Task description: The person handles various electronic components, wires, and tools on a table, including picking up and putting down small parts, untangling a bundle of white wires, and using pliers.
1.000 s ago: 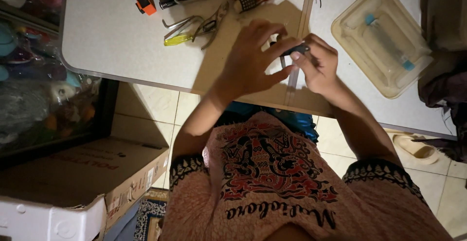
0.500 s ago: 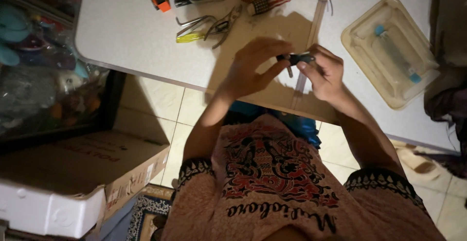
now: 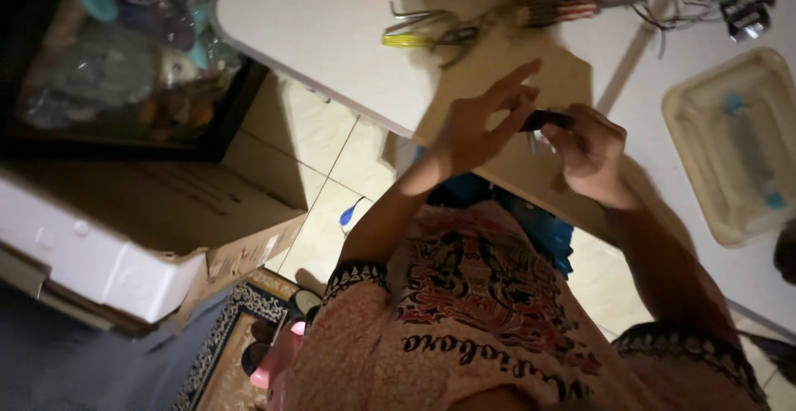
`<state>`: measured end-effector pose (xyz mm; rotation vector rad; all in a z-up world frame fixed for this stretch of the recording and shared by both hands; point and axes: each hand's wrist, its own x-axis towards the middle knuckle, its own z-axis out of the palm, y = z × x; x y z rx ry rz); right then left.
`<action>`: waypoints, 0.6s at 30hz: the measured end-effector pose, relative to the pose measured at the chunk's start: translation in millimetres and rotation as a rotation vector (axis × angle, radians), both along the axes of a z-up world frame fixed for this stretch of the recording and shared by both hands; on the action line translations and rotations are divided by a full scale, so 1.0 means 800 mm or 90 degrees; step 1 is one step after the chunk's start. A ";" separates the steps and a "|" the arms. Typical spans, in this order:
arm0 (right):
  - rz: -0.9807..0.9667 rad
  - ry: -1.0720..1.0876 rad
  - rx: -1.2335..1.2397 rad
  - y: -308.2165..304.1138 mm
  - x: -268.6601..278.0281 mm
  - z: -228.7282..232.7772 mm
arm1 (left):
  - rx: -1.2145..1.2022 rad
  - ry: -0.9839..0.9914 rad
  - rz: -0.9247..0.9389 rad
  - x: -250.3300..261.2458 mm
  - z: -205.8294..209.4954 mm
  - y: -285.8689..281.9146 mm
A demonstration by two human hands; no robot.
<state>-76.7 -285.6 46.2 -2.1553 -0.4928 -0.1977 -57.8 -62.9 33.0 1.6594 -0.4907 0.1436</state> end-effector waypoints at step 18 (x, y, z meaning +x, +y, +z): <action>0.150 0.264 0.244 0.094 0.140 -0.021 | 0.561 -0.246 0.227 0.140 -0.028 0.209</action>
